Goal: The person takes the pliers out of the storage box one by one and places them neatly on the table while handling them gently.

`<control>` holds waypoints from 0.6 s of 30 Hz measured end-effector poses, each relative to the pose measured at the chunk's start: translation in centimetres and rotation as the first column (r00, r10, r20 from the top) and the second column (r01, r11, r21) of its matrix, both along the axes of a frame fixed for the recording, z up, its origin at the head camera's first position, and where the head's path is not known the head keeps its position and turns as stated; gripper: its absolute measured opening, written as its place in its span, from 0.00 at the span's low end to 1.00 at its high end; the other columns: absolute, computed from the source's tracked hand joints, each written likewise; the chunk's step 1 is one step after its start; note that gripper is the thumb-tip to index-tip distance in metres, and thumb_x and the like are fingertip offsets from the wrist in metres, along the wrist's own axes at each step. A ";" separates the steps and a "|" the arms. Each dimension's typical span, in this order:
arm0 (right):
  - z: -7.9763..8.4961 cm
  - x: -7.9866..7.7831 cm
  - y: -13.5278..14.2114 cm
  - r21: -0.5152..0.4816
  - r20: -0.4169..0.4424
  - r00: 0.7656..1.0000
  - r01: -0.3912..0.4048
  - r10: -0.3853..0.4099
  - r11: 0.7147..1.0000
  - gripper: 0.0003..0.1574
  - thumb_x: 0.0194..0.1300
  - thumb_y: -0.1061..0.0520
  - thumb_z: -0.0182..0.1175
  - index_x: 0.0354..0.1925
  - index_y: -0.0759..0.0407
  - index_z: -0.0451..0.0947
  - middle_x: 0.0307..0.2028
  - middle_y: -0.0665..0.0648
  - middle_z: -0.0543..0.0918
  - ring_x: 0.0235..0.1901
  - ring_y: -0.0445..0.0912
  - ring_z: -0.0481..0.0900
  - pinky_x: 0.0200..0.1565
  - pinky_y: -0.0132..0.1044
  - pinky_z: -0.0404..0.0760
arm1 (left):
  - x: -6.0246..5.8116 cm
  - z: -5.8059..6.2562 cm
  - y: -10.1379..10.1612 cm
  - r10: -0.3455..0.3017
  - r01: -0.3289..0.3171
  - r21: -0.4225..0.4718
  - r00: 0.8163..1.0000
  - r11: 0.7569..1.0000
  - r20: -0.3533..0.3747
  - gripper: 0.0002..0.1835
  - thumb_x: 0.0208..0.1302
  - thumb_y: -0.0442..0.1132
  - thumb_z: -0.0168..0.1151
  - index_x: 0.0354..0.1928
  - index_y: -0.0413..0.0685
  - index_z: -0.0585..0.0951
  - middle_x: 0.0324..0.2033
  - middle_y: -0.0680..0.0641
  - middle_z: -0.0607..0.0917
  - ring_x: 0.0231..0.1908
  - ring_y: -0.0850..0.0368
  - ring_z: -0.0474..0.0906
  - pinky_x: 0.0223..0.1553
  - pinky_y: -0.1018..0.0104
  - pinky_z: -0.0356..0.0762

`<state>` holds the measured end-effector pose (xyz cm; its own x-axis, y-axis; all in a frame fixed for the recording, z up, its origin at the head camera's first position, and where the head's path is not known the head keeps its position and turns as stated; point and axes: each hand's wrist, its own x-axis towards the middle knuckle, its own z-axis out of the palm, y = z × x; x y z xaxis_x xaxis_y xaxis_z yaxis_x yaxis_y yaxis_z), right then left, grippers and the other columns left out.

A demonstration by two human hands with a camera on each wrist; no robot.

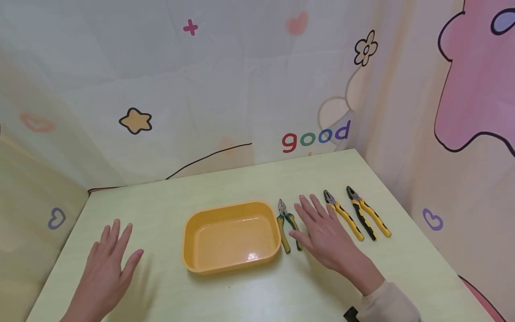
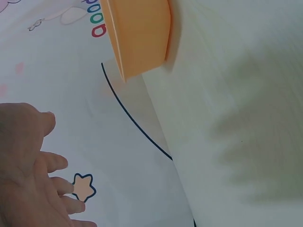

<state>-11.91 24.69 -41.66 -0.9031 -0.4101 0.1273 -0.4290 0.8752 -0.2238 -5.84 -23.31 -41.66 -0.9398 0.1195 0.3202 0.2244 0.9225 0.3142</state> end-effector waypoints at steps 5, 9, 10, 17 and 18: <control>-0.1 0.0 0.6 0.006 -0.008 1.000 0.017 -0.017 1.000 0.45 0.79 0.38 0.51 0.79 0.62 0.57 0.80 0.65 0.51 0.80 0.63 0.41 0.76 0.67 0.45 | 0.2 -0.2 -0.6 0.006 -0.006 -0.014 1.000 1.000 -0.015 0.36 0.81 0.51 0.51 0.80 0.38 0.57 0.80 0.32 0.46 0.79 0.35 0.37 0.76 0.33 0.35; 0.0 0.2 1.2 0.002 -0.004 1.000 0.030 -0.030 1.000 0.44 0.80 0.36 0.50 0.79 0.62 0.59 0.80 0.65 0.52 0.80 0.63 0.41 0.74 0.70 0.47 | 0.4 -0.4 -1.1 0.017 -0.017 -0.026 1.000 1.000 -0.014 0.36 0.81 0.52 0.52 0.79 0.37 0.57 0.80 0.31 0.47 0.79 0.35 0.36 0.76 0.32 0.34; 0.1 0.2 1.4 0.001 -0.003 0.999 0.033 -0.033 0.999 0.44 0.80 0.36 0.51 0.78 0.62 0.59 0.80 0.65 0.52 0.80 0.64 0.41 0.74 0.70 0.48 | 0.5 -0.4 -1.2 0.018 -0.019 -0.029 1.000 0.999 -0.013 0.36 0.81 0.52 0.52 0.79 0.37 0.57 0.79 0.31 0.47 0.79 0.35 0.36 0.76 0.31 0.35; 0.0 0.3 2.3 0.028 -0.015 0.999 0.043 -0.042 0.999 0.45 0.79 0.35 0.49 0.79 0.62 0.58 0.80 0.66 0.52 0.79 0.64 0.43 0.73 0.72 0.47 | 0.8 -0.7 -2.1 0.026 -0.028 -0.061 0.999 0.998 -0.032 0.37 0.80 0.52 0.53 0.79 0.36 0.59 0.79 0.30 0.49 0.79 0.34 0.37 0.74 0.29 0.37; -0.1 0.4 2.5 0.028 -0.016 0.999 0.045 -0.044 0.999 0.45 0.79 0.35 0.49 0.79 0.62 0.58 0.80 0.66 0.52 0.79 0.63 0.43 0.73 0.72 0.45 | 0.8 -0.8 -2.2 0.025 -0.028 -0.064 0.999 0.998 -0.034 0.37 0.80 0.52 0.53 0.78 0.36 0.59 0.79 0.30 0.50 0.79 0.33 0.38 0.74 0.29 0.37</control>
<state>-11.53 27.19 -41.72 -0.9186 -0.3732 0.1300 -0.3926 0.8993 -0.1927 -5.03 -25.52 -42.44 -0.9320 0.1161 0.3434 0.2088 0.9463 0.2467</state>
